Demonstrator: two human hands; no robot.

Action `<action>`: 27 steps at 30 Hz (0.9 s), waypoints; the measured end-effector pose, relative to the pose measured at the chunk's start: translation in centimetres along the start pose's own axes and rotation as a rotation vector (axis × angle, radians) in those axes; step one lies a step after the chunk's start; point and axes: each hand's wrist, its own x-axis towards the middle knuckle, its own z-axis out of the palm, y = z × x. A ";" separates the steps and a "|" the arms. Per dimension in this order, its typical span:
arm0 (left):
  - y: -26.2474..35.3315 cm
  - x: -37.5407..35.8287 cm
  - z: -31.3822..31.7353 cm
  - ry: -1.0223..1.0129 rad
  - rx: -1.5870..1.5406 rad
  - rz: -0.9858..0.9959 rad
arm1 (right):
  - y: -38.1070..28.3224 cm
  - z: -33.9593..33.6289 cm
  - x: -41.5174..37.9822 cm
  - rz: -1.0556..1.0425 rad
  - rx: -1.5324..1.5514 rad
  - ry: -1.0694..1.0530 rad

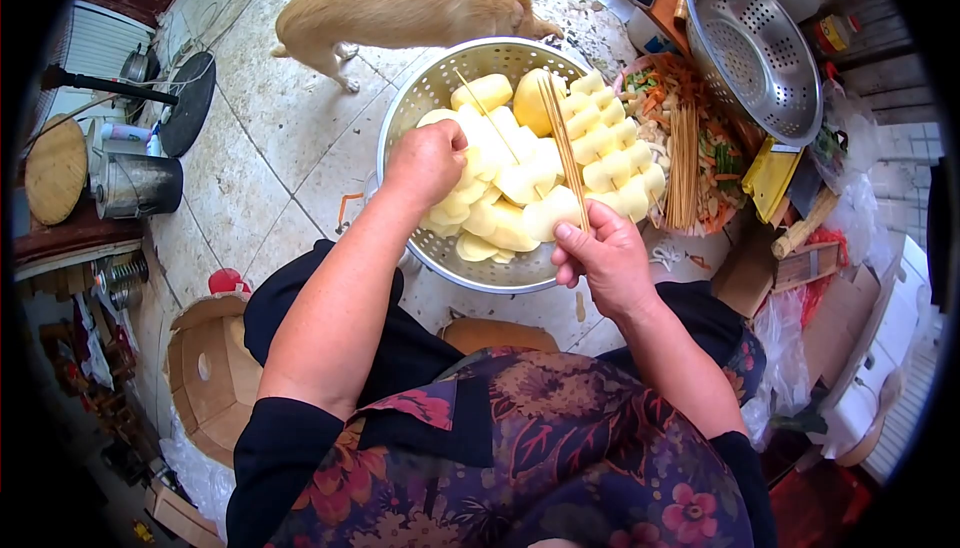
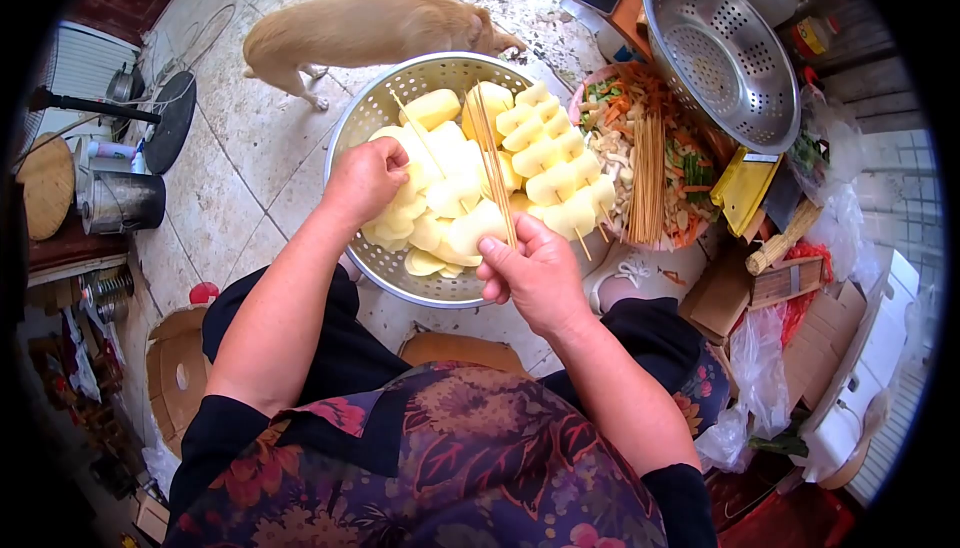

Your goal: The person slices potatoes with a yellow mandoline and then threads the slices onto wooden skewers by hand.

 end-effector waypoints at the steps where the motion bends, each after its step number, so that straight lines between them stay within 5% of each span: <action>1: -0.2 0.0 0.0 0.001 0.000 -0.001 | 0.0 0.1 0.0 0.003 -0.005 -0.006; 10: -0.8 0.5 -2.1 0.097 -0.004 -0.059 | 0.3 0.0 -0.1 0.036 -0.065 -0.058; 13: -0.9 1.2 -3.1 0.102 -0.440 -0.198 | 0.5 -0.1 -0.2 0.067 -0.086 -0.087; 15: 0.0 1.2 -4.2 0.108 -1.037 -0.374 | 0.4 0.0 -0.3 0.077 -0.090 -0.095; 27: -0.8 1.6 -5.1 0.199 -1.265 -0.326 | 0.1 0.0 -0.6 0.086 -0.087 -0.093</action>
